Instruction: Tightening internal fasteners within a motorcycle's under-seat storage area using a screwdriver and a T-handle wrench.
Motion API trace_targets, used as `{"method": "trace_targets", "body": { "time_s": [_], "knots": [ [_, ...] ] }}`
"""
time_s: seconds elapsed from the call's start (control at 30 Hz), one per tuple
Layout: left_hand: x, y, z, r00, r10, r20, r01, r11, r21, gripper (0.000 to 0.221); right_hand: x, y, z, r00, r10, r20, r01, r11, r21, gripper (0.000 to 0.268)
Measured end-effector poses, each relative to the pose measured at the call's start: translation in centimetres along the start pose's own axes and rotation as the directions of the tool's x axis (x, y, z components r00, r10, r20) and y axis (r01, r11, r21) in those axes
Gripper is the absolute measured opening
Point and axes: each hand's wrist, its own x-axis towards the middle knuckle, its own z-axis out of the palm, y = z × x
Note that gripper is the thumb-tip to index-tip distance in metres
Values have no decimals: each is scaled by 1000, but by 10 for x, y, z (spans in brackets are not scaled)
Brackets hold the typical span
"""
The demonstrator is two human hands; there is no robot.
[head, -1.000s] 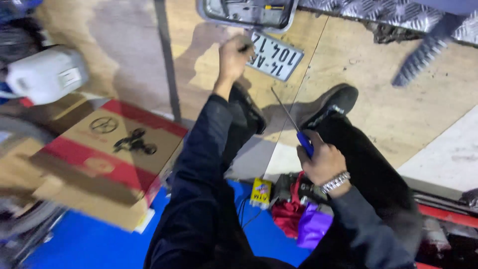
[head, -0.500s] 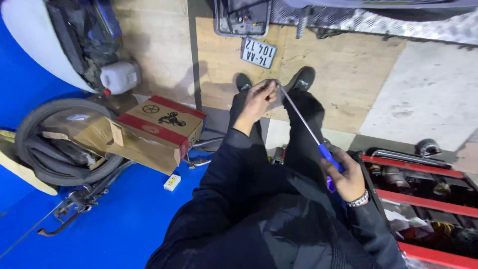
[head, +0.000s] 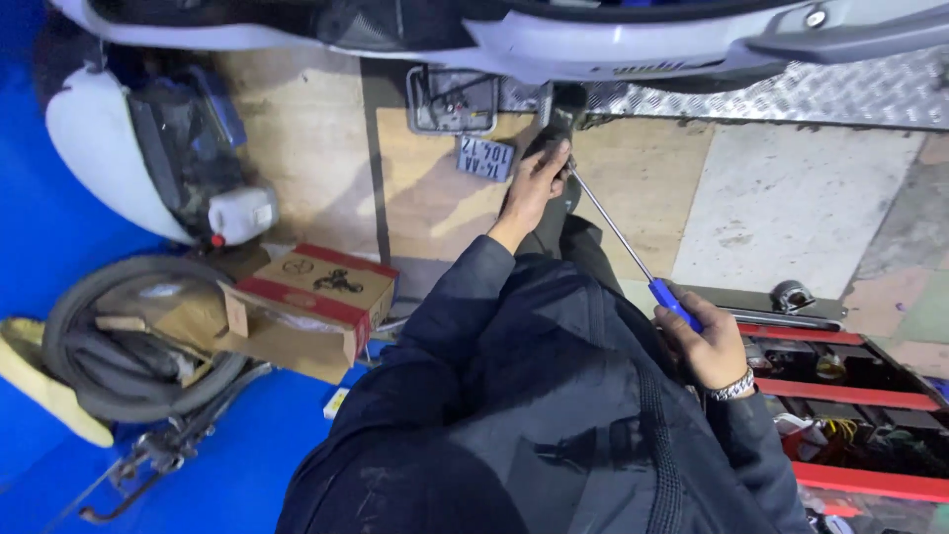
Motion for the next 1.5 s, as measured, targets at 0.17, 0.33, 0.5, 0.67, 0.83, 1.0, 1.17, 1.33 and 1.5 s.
{"method": "trace_targets", "body": {
  "time_s": [0.17, 0.33, 0.5, 0.67, 0.83, 1.0, 1.17, 1.33, 1.5],
  "knots": [
    [37, 62, 27, 996, 60, 58, -79, 912, 402, 36, 9, -58, -26, 983, -148, -111, 119, 965, -234, 46],
    [77, 133, 90, 976, -139, 168, 108, 978, 181, 36, 26, -109, -47, 988, 100, -116, -87, 989, 118, 45],
    [108, 145, 163, 927, -210, 311, 201, 978, 64, 35, 37, -127, -40, 937, 193, -291, -19, 860, 509, 31],
    [126, 145, 216, 896, -309, 319, 264, 948, 177, 24, 39, -147, -48, 784, 18, -620, 4, 999, 34, 38],
    [172, 81, 233, 965, -212, 152, 137, 908, 395, 34, 55, -184, -74, 709, -112, -696, 30, 991, -130, 31],
    [192, 77, 230, 973, -3, 232, -172, 661, 731, 24, 79, -182, -98, 739, -276, -614, 45, 930, -364, 29],
    [208, 81, 232, 919, -123, 374, -234, 594, 770, 24, 104, -217, -132, 829, -182, -529, -190, 797, -573, 31],
    [223, 74, 231, 900, -213, 381, -240, 489, 839, 27, 126, -258, -155, 879, -150, -453, -219, 716, -663, 28],
    [206, 104, 241, 899, -258, 354, -220, 434, 874, 27, 140, -272, -171, 943, -163, -292, -125, 639, -759, 27]
  ]
}}
